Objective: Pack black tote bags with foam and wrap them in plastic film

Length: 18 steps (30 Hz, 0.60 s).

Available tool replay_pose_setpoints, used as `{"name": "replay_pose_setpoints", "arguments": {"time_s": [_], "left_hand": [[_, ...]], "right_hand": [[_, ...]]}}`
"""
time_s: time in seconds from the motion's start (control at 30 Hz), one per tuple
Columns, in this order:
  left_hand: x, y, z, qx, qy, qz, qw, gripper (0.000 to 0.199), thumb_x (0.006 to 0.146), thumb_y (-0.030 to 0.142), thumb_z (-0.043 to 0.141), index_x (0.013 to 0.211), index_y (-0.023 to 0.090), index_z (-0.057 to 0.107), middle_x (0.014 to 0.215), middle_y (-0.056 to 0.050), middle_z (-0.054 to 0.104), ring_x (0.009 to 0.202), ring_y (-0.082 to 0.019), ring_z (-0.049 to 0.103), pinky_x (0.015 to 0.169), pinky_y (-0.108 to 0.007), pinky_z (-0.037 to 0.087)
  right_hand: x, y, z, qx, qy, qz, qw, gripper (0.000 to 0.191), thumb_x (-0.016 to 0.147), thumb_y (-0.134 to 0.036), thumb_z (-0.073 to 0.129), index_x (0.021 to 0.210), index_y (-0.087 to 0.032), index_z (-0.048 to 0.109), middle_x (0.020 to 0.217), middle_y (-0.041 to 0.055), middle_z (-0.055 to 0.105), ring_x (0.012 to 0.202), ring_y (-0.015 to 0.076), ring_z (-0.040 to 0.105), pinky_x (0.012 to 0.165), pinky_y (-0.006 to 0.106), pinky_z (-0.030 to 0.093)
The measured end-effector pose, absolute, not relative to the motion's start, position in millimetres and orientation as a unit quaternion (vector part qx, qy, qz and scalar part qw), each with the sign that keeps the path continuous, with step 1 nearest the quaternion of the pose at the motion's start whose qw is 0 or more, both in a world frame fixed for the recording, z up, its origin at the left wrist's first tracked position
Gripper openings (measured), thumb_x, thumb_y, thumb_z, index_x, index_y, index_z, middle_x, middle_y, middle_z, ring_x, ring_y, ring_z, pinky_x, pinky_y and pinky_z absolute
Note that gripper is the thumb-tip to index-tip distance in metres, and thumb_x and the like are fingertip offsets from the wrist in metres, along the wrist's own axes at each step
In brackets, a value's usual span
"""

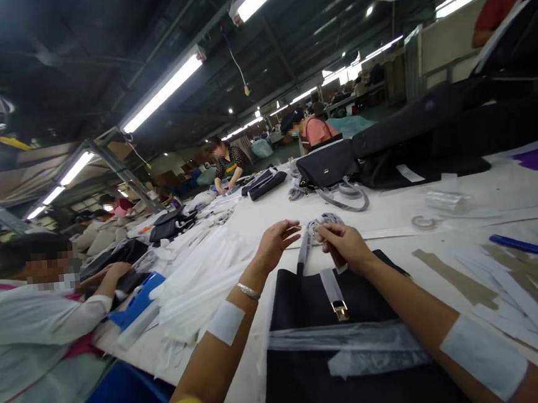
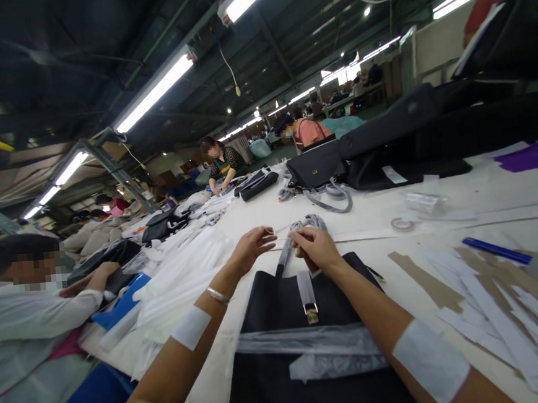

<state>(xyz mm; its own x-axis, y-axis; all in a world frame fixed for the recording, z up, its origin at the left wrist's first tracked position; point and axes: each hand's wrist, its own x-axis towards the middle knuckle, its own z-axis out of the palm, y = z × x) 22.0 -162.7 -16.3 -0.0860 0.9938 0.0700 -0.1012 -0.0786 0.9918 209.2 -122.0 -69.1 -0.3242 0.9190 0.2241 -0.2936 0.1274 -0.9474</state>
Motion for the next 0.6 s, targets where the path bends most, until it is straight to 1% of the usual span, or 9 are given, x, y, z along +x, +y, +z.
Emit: {"name": "replay_pose_setpoints", "arguments": {"time_s": [0.07,0.1,0.17,0.23,0.33,0.43,0.5,0.6], "left_hand": [[1.4,-164.6,-37.0,0.463,0.578,0.485,0.465,0.029,0.089,0.041,0.061,0.099,0.015,0.067,0.109,-0.012,0.071,0.096,-0.02,0.069,0.087,-0.034,0.054],[-7.5,-165.5,-47.7,0.456,0.612,0.446,0.468,0.03,0.087,0.041,0.064,0.097,0.013,0.068,0.101,-0.013,0.073,0.087,-0.02,0.07,0.081,-0.034,0.055],[-21.4,-166.5,-67.1,0.445,0.642,0.382,0.494,0.029,0.079,0.036,0.074,0.088,0.01,0.07,0.086,-0.014,0.074,0.075,-0.021,0.071,0.07,-0.032,0.055],[-29.6,-165.7,-81.2,0.44,0.639,0.341,0.531,0.025,0.071,0.03,0.079,0.081,0.008,0.071,0.079,-0.015,0.074,0.07,-0.021,0.07,0.063,-0.03,0.054],[-33.9,-161.6,-90.2,0.435,0.616,0.309,0.579,0.022,0.07,0.027,0.079,0.083,0.011,0.074,0.081,-0.012,0.075,0.07,-0.019,0.07,0.061,-0.026,0.053],[-32.2,-156.8,-88.8,0.437,0.586,0.296,0.615,0.023,0.069,0.026,0.079,0.088,0.013,0.075,0.086,-0.011,0.076,0.07,-0.017,0.069,0.063,-0.026,0.053],[-28.3,-154.3,-85.6,0.444,0.566,0.292,0.63,0.028,0.068,0.027,0.08,0.092,0.013,0.075,0.089,-0.011,0.075,0.071,-0.017,0.069,0.064,-0.025,0.053],[-19.2,-151.3,-81.6,0.46,0.542,0.298,0.636,0.042,0.067,0.033,0.083,0.105,0.018,0.072,0.093,-0.008,0.075,0.07,-0.014,0.066,0.064,-0.023,0.05]], "right_hand": [[208.9,-121.5,-71.6,-0.326,-0.596,0.57,0.462,0.033,0.078,-0.05,0.069,0.078,-0.017,0.069,0.069,0.0056,0.069,0.048,0.0147,0.06,0.052,0.029,0.052],[208.7,-121.6,-72.8,-0.35,-0.615,0.557,0.434,0.03,0.079,-0.046,0.068,0.075,-0.017,0.069,0.065,0.0059,0.069,0.046,0.0147,0.059,0.049,0.028,0.051],[208.2,-121.6,-75.4,-0.399,-0.634,0.541,0.383,0.028,0.082,-0.041,0.064,0.07,-0.016,0.069,0.061,0.0071,0.069,0.045,0.015,0.06,0.047,0.027,0.051],[207.6,-120.7,-78.2,-0.428,-0.635,0.538,0.351,0.026,0.084,-0.037,0.062,0.07,-0.016,0.07,0.062,0.0083,0.071,0.045,0.0151,0.061,0.046,0.026,0.051],[206.5,-118.5,-82.0,-0.441,-0.639,0.542,0.323,0.019,0.083,-0.032,0.062,0.077,-0.017,0.072,0.068,0.0072,0.074,0.045,0.0143,0.062,0.044,0.024,0.051],[204.4,-117.3,-84.4,-0.451,-0.646,0.542,0.292,0.015,0.082,-0.028,0.062,0.078,-0.018,0.072,0.068,0.0066,0.075,0.043,0.0139,0.061,0.043,0.024,0.05],[202.2,-117.5,-85.3,-0.454,-0.653,0.541,0.273,0.014,0.081,-0.026,0.062,0.079,-0.017,0.073,0.067,0.0072,0.075,0.041,0.0139,0.06,0.041,0.024,0.048],[197.9,-118.0,-87.1,-0.451,-0.667,0.542,0.242,0.017,0.081,-0.027,0.062,0.079,-0.015,0.074,0.066,0.0078,0.074,0.039,0.0129,0.058,0.039,0.022,0.044]]}}
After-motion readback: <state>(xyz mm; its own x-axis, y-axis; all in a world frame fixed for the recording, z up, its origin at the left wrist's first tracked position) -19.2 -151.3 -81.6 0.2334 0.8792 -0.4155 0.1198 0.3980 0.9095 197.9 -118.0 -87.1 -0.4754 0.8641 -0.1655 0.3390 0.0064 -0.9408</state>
